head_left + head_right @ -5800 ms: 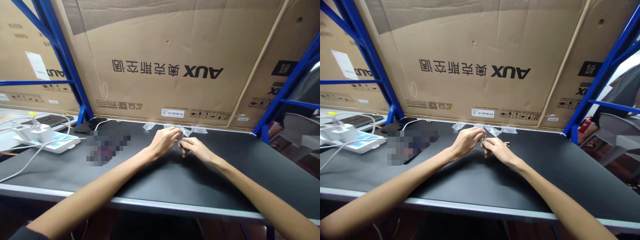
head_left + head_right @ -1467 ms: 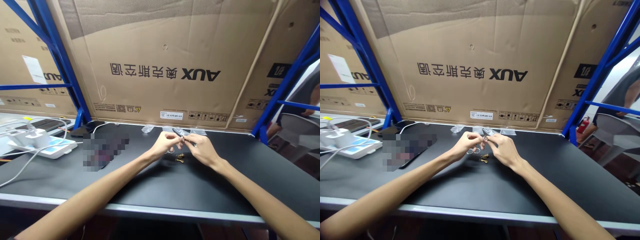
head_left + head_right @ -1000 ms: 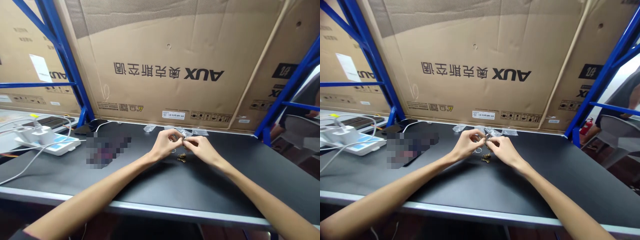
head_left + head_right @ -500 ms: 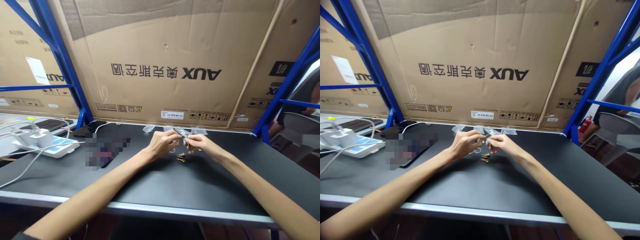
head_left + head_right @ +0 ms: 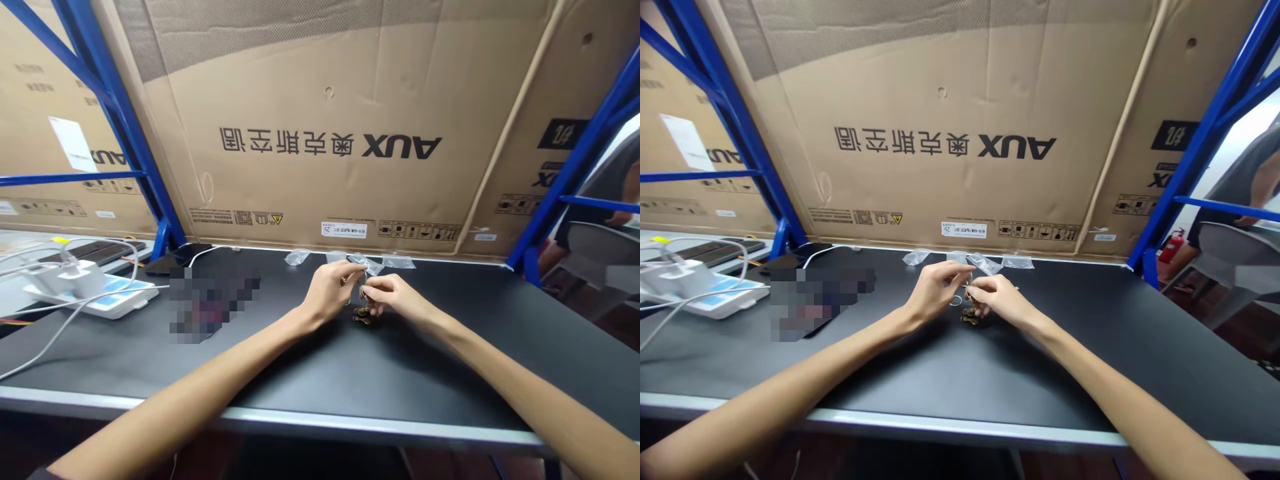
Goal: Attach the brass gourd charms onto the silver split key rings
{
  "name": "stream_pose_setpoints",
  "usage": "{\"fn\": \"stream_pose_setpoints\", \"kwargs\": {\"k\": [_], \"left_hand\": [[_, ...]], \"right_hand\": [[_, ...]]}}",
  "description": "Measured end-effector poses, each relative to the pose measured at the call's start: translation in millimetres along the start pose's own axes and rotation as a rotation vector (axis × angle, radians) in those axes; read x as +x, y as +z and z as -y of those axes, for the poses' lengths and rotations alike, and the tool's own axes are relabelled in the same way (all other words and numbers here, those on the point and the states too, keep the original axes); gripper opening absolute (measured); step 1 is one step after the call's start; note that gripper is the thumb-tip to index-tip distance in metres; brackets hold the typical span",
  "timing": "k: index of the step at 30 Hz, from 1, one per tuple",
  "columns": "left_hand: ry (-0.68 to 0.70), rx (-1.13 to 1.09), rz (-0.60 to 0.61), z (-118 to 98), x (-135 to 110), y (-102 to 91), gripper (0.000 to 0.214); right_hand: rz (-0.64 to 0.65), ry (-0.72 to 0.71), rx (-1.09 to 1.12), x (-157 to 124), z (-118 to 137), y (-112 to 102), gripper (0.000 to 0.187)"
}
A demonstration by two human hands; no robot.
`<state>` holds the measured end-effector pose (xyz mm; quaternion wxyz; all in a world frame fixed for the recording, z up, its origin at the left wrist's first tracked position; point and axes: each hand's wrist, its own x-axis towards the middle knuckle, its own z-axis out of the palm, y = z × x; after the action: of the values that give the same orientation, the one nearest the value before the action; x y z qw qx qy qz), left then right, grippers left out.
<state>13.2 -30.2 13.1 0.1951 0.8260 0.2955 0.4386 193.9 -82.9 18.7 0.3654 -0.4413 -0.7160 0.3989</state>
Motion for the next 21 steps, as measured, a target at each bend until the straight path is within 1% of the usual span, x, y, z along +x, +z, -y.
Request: {"fn": "stream_pose_setpoints", "kwargs": {"k": [2,3,5,7,9,10,11,12,13,16,17,19,21], "left_hand": [[-0.033,-0.113,0.004,0.4,-0.4,2.2,0.025],[-0.009,-0.130,0.010,1.9,0.0,3.1,0.024],[0.126,-0.058,0.033,7.9,1.9,3.8,0.023],[0.220,0.031,0.102,16.7,5.0,2.0,0.033],[0.255,0.099,0.192,26.5,8.6,-2.7,0.041],[0.246,0.119,0.203,31.1,10.4,-5.7,0.041],[0.224,0.126,0.187,35.3,12.0,-8.9,0.038],[0.201,0.141,0.168,38.6,13.4,-11.9,0.033],[0.179,0.152,0.135,41.1,14.4,-14.4,0.028],[0.085,0.189,0.066,42.1,14.3,-15.7,0.020],[0.048,0.199,0.065,40.8,13.2,-14.0,0.019],[-0.022,0.218,0.098,37.1,9.6,-7.9,0.016],[-0.048,0.222,0.156,33.9,5.5,-0.8,0.014]], "right_hand": [[-0.005,0.000,0.015,0.7,0.0,-0.1,0.034],[0.006,0.015,0.034,0.5,0.3,-1.1,0.034],[0.054,0.080,0.119,-0.9,1.8,-5.1,0.033],[0.099,0.146,0.214,-3.2,4.7,-11.6,0.031],[0.140,0.156,0.249,-5.2,8.3,-19.0,0.030],[0.159,0.144,0.236,-5.9,9.8,-22.2,0.030],[0.168,0.123,0.191,-6.5,11.0,-24.9,0.029],[0.153,0.089,0.103,-6.9,11.5,-26.7,0.029],[0.111,0.040,-0.026,-7.2,11.2,-27.6,0.028],[-0.109,-0.151,-0.562,-8.9,6.4,-26.6,0.026],[-0.134,-0.196,-0.708,-9.9,4.1,-25.5,0.026],[-0.091,-0.246,-0.902,-12.4,0.4,-23.3,0.024],[-0.010,-0.266,-0.993,-14.9,-1.1,-21.6,0.022]]}}
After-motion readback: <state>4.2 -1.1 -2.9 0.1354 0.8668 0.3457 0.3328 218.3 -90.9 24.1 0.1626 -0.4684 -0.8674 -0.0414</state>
